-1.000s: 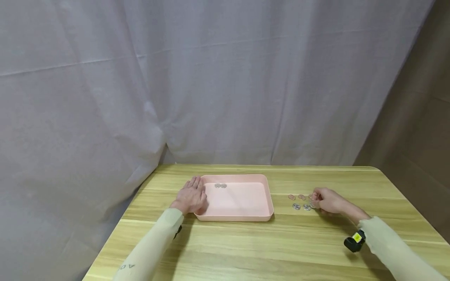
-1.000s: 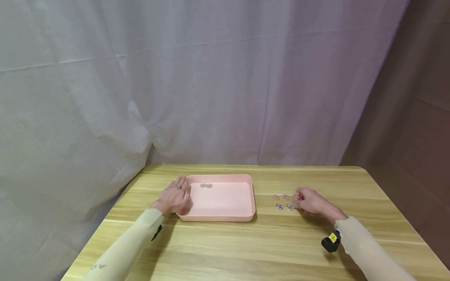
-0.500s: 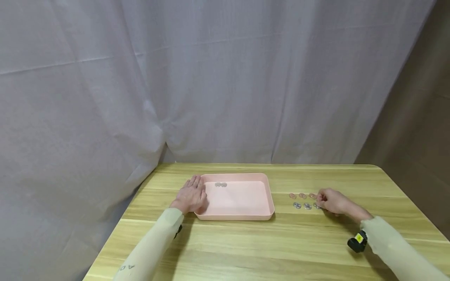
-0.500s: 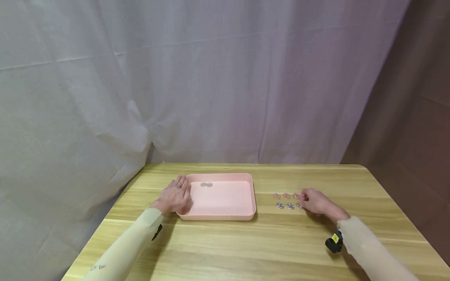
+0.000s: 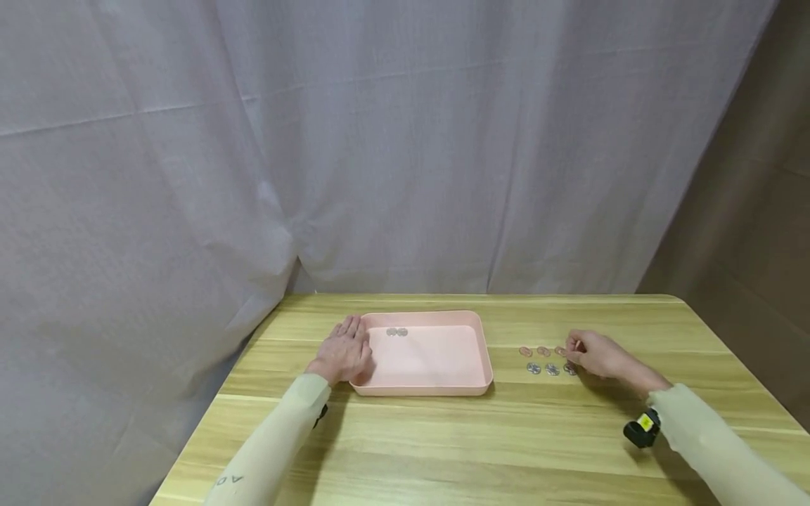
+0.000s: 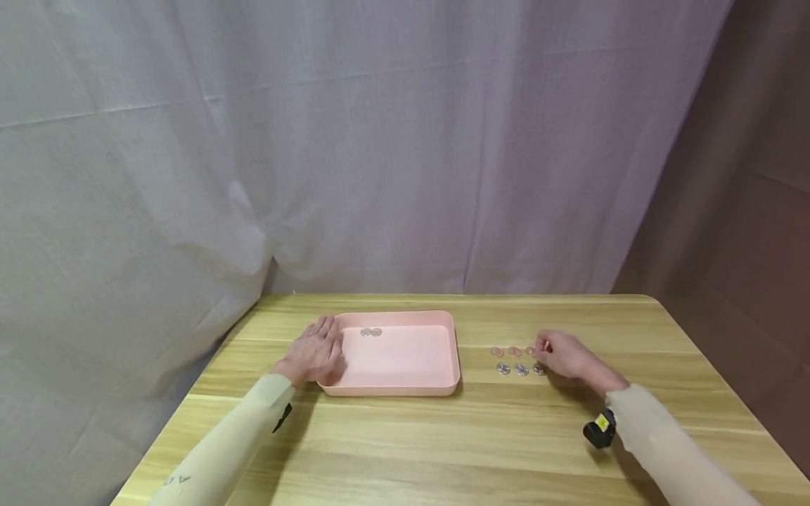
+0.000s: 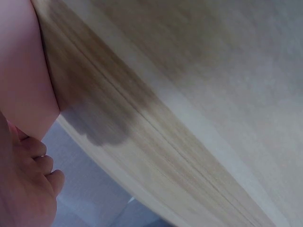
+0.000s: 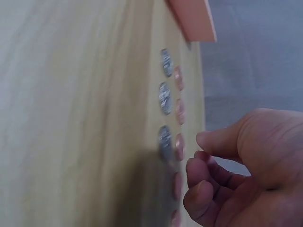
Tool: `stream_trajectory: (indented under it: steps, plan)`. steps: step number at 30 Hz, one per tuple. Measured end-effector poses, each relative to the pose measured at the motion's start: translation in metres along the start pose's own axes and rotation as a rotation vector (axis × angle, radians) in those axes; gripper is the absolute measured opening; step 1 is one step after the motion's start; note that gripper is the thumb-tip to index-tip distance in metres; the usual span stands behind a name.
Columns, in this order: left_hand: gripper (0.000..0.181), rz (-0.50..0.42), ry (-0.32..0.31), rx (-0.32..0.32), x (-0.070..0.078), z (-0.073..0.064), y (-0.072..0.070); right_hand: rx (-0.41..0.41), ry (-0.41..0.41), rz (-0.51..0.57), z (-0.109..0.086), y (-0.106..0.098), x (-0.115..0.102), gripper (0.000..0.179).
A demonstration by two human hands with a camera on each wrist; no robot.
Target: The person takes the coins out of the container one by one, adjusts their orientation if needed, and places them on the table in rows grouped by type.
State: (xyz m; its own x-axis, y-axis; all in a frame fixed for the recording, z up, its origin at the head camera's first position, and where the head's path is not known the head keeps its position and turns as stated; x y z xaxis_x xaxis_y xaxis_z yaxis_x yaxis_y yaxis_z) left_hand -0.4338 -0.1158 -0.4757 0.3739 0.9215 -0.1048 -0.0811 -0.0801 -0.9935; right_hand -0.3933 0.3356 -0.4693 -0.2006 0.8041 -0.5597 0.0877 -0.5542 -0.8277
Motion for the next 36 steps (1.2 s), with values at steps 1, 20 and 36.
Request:
stream_trajectory:
  steps: [1,20,36]
  plan:
    - [0.060,-0.002,-0.001,0.002,0.000,0.000,0.000,0.004,-0.002,-0.007,0.001,-0.002,-0.003,0.011]
    - [0.060,-0.029,-0.003,0.016,-0.001,0.002,0.001,-0.016,-0.064,-0.068,0.032,-0.013,-0.074,0.010]
    - [0.060,-0.035,-0.009,0.015,-0.001,0.001,0.000,0.038,-0.214,-0.071,0.051,-0.006,-0.130,0.013]
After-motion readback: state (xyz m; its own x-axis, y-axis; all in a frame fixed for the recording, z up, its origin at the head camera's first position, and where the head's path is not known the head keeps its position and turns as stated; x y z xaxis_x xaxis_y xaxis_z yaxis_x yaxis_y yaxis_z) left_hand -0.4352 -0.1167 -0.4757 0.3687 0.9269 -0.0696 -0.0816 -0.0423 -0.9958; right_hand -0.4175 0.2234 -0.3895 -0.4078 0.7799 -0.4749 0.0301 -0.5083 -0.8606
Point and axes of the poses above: each hand's wrist, its own z-axis towards the middle knuckle, its own y-axis out of the palm, x = y × z, the point moved 9 cm from there along z, towards the middle knuckle, and after that the axes turned 3 degrees about x, right-handed, at the moved point
